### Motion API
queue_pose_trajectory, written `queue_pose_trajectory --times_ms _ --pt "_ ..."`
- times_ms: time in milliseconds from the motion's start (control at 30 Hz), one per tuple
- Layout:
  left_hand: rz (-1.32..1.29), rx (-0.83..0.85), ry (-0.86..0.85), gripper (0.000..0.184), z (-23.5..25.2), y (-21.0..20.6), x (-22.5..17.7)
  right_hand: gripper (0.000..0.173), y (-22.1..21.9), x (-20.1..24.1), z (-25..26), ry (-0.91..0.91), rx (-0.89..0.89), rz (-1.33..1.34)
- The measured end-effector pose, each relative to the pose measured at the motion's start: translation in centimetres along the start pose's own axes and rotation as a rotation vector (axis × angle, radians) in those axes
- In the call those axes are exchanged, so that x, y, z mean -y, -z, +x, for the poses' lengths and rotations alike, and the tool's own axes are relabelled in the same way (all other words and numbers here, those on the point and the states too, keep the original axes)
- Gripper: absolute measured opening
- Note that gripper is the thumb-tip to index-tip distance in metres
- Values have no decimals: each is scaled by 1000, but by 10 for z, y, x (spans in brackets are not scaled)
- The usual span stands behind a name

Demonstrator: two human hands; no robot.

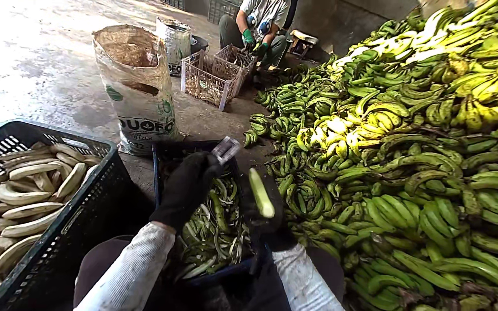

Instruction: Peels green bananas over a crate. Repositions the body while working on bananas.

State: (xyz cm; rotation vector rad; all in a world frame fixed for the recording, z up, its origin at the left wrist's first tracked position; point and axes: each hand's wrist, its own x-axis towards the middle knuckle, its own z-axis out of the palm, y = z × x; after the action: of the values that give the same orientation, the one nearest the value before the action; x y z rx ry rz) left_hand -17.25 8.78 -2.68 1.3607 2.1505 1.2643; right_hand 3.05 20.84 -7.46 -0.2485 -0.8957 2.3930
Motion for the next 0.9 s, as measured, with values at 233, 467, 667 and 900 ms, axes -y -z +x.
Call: queue_pose_trajectory --times_ms 233,467,667,900 --pt "-239 380 -193 57 -47 -30 -36 40 -11 38 17 479 -382 -562" --pt "86 10 -89 35 -2 -17 6 26 -8 2 0 21 52 -291" --pt "-175 112 -105 44 -21 -16 -12 40 -14 17 15 379 -210 -538" --pt "159 -5 -174 47 -11 -20 -11 31 -20 20 18 139 72 -452"
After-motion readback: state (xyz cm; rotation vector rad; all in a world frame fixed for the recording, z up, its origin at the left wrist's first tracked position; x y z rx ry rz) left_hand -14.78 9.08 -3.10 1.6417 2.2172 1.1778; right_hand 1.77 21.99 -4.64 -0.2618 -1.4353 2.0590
